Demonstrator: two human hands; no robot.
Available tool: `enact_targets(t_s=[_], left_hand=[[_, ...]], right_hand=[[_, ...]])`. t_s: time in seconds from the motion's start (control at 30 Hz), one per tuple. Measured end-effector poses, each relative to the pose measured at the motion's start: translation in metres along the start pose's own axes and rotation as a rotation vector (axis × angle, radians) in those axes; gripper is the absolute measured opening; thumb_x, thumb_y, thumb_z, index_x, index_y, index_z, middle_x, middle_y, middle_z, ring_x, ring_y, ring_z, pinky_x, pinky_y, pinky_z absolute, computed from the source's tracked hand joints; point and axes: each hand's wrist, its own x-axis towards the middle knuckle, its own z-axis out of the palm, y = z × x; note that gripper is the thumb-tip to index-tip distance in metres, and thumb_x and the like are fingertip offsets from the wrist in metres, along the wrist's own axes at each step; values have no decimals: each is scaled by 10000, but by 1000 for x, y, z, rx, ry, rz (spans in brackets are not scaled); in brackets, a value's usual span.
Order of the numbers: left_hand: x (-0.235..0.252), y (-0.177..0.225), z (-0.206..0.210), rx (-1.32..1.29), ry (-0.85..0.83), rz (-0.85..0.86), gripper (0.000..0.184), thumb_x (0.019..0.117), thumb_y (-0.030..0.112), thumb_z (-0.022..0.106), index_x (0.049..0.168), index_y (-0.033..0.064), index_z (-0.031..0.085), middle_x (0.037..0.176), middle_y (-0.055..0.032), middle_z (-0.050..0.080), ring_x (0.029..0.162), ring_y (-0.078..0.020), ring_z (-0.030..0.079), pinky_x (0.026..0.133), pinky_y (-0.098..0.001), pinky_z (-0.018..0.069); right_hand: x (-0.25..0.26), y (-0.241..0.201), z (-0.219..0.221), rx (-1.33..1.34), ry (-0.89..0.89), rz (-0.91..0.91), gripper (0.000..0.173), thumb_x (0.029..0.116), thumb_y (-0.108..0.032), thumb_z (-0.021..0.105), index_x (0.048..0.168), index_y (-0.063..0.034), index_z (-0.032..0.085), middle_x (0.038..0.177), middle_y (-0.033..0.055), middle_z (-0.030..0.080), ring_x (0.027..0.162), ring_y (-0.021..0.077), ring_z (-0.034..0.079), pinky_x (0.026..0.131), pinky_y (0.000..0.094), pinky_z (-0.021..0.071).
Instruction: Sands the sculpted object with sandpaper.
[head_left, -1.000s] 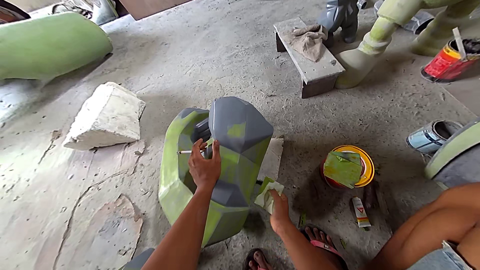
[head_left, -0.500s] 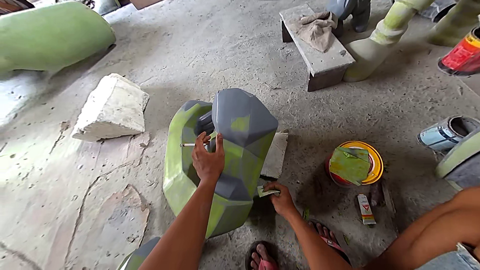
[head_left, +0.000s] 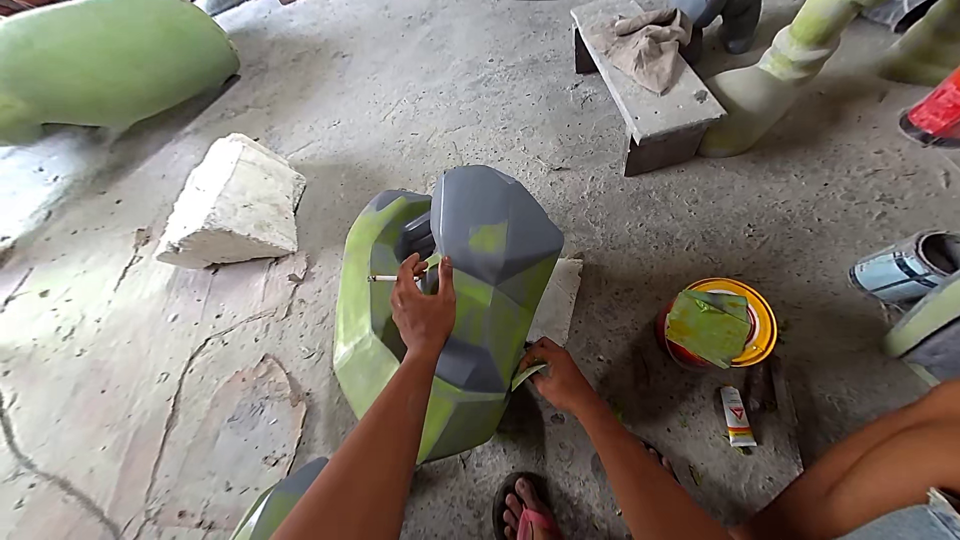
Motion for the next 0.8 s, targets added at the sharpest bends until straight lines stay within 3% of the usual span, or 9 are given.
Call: enact_targets(t_s=[0.37,0.63,0.8], left_hand=[[1,1,0,6,0,-9,693,983,620,554,1427,88,550,1274,-116,677,1197,-273,626,1007,-534,484],[1,1,1,4,16,-3,681,984,614,557,1422,92,560,1262,-105,685,1183,-256,633,990,-506,497],[1,0,1,5,13,-8,697,980,621,559,1426,86,555,1268,-110,681,1187,-262,632,1005,-515,494]], right_hand=[[-3,-9,6,-155,-137,14,143,909,-197,677,1031,-164,744,1126,25,656,1093,128,621,990,353,530],[-8,-12,-1,-357,-225,17,188,886,-222,654,1054,-214,739,1158,0,666,1117,161,626,983,427,532],[-18,-6,5,-277,-282,96,161,889,-231,625,1000,-190,733,1370,-75,650,1274,75,590,1064,389,509]])
